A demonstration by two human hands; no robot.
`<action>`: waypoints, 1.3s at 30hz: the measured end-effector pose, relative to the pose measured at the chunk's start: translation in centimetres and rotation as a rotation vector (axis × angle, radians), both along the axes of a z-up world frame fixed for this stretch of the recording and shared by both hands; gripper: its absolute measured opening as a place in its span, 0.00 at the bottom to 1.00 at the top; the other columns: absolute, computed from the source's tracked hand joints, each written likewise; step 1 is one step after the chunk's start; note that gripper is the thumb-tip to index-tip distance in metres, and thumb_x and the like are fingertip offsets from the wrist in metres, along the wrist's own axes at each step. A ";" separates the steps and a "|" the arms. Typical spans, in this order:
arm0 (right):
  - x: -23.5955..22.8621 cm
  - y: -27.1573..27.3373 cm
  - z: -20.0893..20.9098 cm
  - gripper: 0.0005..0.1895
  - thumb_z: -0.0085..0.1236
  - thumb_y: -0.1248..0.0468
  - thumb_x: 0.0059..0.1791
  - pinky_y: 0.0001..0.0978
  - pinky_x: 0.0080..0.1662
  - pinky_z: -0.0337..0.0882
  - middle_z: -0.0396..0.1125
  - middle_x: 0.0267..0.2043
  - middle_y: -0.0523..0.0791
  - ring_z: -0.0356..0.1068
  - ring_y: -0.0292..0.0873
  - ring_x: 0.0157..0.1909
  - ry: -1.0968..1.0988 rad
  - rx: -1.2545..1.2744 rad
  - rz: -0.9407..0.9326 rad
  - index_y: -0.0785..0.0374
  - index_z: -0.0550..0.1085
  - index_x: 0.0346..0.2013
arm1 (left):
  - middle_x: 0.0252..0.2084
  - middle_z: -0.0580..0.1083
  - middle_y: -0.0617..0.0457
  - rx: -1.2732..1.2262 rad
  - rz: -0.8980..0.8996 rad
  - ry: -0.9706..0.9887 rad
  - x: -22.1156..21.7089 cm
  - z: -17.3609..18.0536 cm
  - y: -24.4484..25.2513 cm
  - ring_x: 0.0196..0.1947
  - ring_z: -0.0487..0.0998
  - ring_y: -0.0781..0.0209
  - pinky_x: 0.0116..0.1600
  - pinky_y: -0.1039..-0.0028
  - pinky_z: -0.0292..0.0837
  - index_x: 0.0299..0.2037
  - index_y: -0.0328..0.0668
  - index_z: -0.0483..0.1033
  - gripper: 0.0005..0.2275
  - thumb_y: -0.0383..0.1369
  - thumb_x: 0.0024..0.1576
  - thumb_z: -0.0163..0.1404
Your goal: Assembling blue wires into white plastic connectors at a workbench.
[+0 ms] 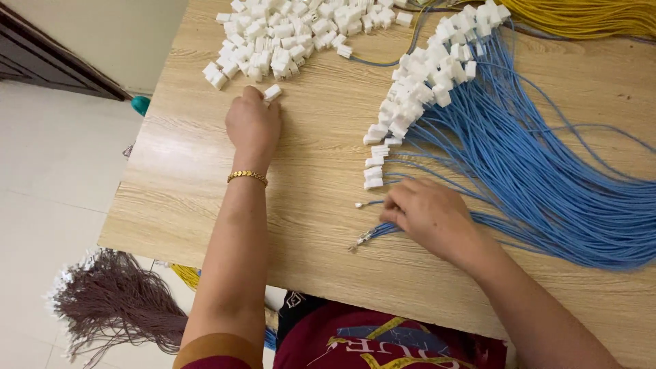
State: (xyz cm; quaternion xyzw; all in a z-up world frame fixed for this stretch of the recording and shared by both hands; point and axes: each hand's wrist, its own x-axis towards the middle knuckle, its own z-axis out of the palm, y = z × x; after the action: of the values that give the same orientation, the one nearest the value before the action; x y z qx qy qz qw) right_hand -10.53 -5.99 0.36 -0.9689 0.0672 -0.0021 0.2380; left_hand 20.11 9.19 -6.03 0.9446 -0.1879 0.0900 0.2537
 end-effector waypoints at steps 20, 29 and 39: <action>-0.7 -3.3 2.8 0.09 0.57 0.62 0.52 0.28 0.31 0.68 0.70 0.28 0.41 0.65 0.33 0.28 -0.281 0.462 -0.459 0.64 0.74 0.43 | 0.51 0.76 0.43 -1.405 -0.555 1.481 -14.0 4.9 -4.9 0.47 0.81 0.54 0.54 0.66 0.81 0.64 0.29 0.67 0.17 0.25 0.65 0.46; -1.2 -3.6 4.1 0.06 0.62 0.66 0.50 0.22 0.32 0.68 0.71 0.29 0.39 0.66 0.28 0.29 -0.519 0.477 -0.476 0.65 0.78 0.40 | 0.53 0.76 0.40 -1.443 -0.528 1.540 -16.1 6.4 -6.3 0.49 0.81 0.54 0.55 0.68 0.81 0.60 0.32 0.69 0.15 0.26 0.64 0.48; -1.2 -3.2 5.7 0.06 0.64 0.64 0.48 0.26 0.28 0.68 0.73 0.25 0.42 0.69 0.32 0.24 -0.446 0.325 -0.512 0.65 0.79 0.35 | 0.51 0.77 0.40 -1.448 -0.574 1.593 -16.4 6.2 -6.4 0.48 0.81 0.54 0.54 0.67 0.81 0.59 0.34 0.69 0.14 0.29 0.66 0.49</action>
State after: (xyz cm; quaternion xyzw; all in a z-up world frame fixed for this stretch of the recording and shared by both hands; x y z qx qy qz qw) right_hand -11.76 -9.23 6.02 -0.8461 0.2531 -0.2619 0.3891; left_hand 3.73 2.78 0.18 0.2828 -0.0860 -0.5157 0.8042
